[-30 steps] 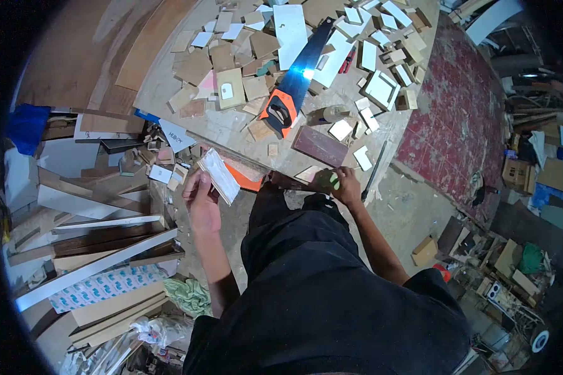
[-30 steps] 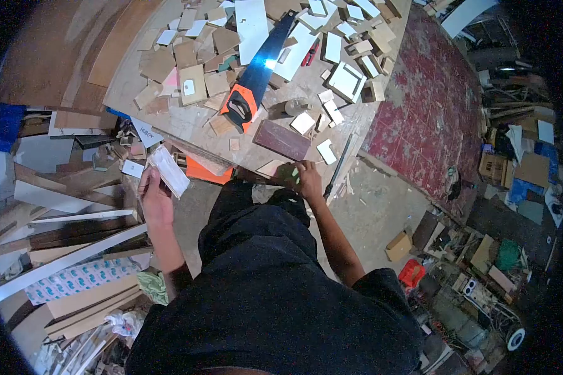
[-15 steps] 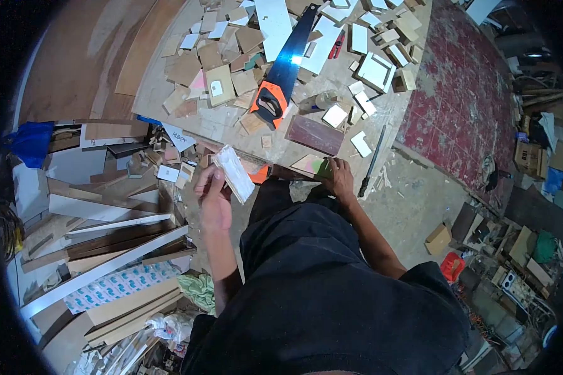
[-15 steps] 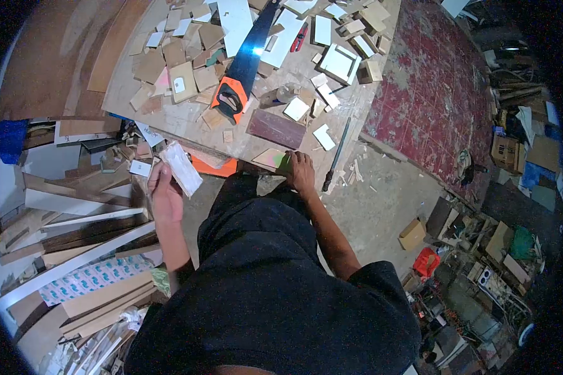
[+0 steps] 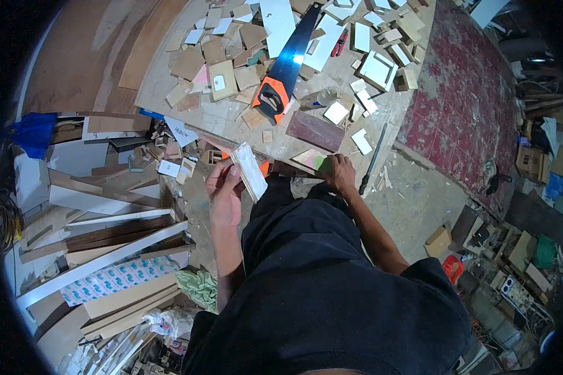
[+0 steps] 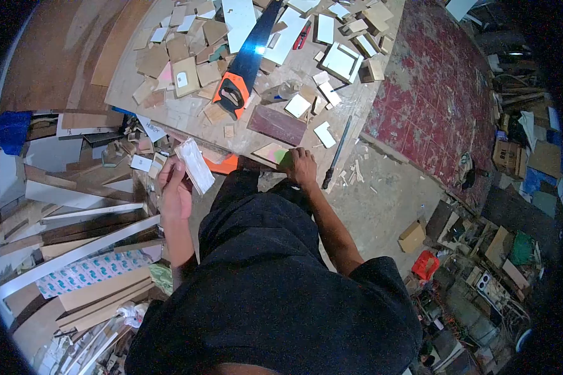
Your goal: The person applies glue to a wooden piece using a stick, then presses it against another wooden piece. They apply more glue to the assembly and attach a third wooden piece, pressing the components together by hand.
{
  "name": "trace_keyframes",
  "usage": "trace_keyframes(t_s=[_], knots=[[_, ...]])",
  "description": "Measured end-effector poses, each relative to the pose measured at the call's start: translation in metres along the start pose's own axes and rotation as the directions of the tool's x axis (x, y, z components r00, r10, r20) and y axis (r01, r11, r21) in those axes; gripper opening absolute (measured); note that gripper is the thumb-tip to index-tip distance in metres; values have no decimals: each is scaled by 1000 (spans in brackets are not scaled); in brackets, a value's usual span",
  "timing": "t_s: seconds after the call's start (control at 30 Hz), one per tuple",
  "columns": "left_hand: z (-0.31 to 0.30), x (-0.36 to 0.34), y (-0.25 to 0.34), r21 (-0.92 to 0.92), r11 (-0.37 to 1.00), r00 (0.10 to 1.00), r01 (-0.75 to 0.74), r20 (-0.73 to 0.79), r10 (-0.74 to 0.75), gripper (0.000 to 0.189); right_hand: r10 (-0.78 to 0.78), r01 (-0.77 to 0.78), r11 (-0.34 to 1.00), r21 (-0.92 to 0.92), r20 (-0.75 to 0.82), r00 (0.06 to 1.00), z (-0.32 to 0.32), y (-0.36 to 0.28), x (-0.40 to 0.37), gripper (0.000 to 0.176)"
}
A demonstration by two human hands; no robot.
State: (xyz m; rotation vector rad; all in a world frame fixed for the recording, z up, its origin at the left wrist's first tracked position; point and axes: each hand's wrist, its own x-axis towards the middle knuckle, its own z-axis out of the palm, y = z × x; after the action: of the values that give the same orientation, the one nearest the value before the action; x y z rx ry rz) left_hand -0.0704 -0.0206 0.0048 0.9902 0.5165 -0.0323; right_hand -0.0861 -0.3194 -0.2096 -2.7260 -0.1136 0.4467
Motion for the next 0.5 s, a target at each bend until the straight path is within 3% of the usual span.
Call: trace_keyframes(t_s=[0.13,0.2,0.23,0.3,0.33,0.4,0.43,0.5], knots=[[-6,-1,-1,5,1000,1000,14,-27,-14,25,4,-3,998,69,-15,1000,-9,-6,-4,57],[-8,0,0,-4,1000,1000,13,-26,-13,25,26,-26,963,267,5,1000,-24,-11,-6,56],[-8,0,1,-11,1000,1000,11,-25,-11,25,24,-25,964,264,6,1000,-31,-14,-6,56],[-7,-1,2,-11,1000,999,2,-42,-3,25,-33,-16,782,623,66,997,-45,-21,-5,55],[-7,0,3,-8,1000,998,-6,-56,6,25,-33,-15,784,621,66,997,-53,-26,-5,55],[-9,3,2,-18,1000,999,0,-36,0,26,-85,-124,418,900,175,981,-72,-36,-6,56],[-9,5,1,-26,1000,1000,5,-17,-5,27,-81,-125,421,898,174,981,-85,-44,-6,56],[-5,6,3,-49,999,1000,1,9,0,27,-186,-80,198,977,117,976,-114,-62,-6,58]])
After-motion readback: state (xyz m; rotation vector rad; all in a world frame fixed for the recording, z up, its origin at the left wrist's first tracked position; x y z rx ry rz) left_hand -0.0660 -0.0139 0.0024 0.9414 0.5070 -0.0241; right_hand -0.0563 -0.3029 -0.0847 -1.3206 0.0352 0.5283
